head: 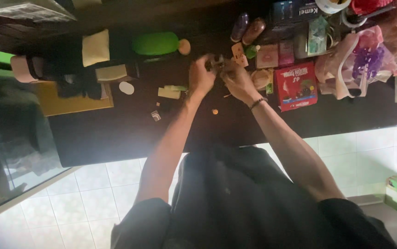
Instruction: Organizing various items on a desk or vanity surface.
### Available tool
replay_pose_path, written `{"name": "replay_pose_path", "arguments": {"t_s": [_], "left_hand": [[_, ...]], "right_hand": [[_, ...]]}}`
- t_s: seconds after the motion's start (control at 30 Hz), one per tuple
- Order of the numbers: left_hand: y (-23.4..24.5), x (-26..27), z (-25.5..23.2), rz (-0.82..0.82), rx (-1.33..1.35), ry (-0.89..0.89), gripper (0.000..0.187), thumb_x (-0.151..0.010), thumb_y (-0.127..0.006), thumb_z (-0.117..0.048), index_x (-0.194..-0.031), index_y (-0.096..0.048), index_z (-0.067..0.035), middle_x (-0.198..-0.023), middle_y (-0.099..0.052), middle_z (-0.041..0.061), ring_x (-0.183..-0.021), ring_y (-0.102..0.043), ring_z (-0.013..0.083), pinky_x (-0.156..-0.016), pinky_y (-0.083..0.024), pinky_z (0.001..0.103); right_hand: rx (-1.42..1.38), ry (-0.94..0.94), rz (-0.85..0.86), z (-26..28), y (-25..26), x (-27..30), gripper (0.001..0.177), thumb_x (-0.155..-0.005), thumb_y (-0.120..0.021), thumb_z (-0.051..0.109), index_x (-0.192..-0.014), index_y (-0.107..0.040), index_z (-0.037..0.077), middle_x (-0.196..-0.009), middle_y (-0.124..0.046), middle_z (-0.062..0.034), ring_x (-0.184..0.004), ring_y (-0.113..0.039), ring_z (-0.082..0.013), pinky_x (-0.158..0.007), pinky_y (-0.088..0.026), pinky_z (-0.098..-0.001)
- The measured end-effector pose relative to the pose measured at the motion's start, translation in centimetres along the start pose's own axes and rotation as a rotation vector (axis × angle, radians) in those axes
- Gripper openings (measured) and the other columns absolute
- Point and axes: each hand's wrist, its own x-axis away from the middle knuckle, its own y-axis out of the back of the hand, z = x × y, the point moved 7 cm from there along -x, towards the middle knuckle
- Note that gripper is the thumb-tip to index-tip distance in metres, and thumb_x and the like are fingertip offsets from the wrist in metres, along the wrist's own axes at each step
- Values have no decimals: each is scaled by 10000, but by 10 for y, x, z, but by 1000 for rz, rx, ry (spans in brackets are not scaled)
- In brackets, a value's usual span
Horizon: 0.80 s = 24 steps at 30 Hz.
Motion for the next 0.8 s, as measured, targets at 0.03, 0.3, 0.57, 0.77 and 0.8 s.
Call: {"name": "replay_pose_path", "arguments": {"t_s": [0.03, 0.3, 0.57, 0.77, 0.8], "left_hand": [[-4, -10, 3, -4, -2, 1, 239, -860, -783, -169, -1060, -729, -49, -1050, -779, 130, -972, -765, 297, -851, -577, 410], [-42, -70, 44, 20, -152, -160, 158, -883, -685, -79, -1024, -701, -9, -935, -724, 252, -923, -712, 445, -734, -563, 487], [-56, -94, 75, -17, -163, -135, 275, -929, -649, -148, -1160, -712, -13, -1043, -730, 250, -1017, -699, 434, -822, -573, 485], [-67, -83, 98, 19, -100, -24, 477, -889, -603, -124, -1356, -620, -27, -1086, -752, 214, -1035, -725, 402, -897, -566, 484], [-62, -77, 86, 23, 11, -6, 533, -875, -596, -114, -1400, -574, -24, -1114, -748, 216, -1053, -736, 391, -901, -586, 471]], "right_hand": [[-1, 4, 3, -8, -4, -9, 210, -1073, -592, 110, -1187, -707, -24, -951, -696, -140, -798, -617, -218, -660, -488, -333], [-1394, -143, 9, -113, -50, -84, 351, -1068, -584, 98, -1393, -616, -31, -1105, -696, -74, -870, -614, -185, -718, -521, -329], [318, 321, -387, -64, -22, -77, 469, -888, -667, 105, -1334, -568, -2, -1202, -680, -226, -1058, -668, -420, -853, -539, -509], [176, 338, -294, -32, -15, -73, 364, -930, -629, 77, -1290, -620, 25, -1204, -688, -183, -1101, -655, -375, -938, -530, -465], [-3, 251, -268, -25, -7, -71, 335, -943, -618, 81, -1272, -629, 19, -1188, -686, -170, -1100, -657, -355, -941, -531, -447]]}}
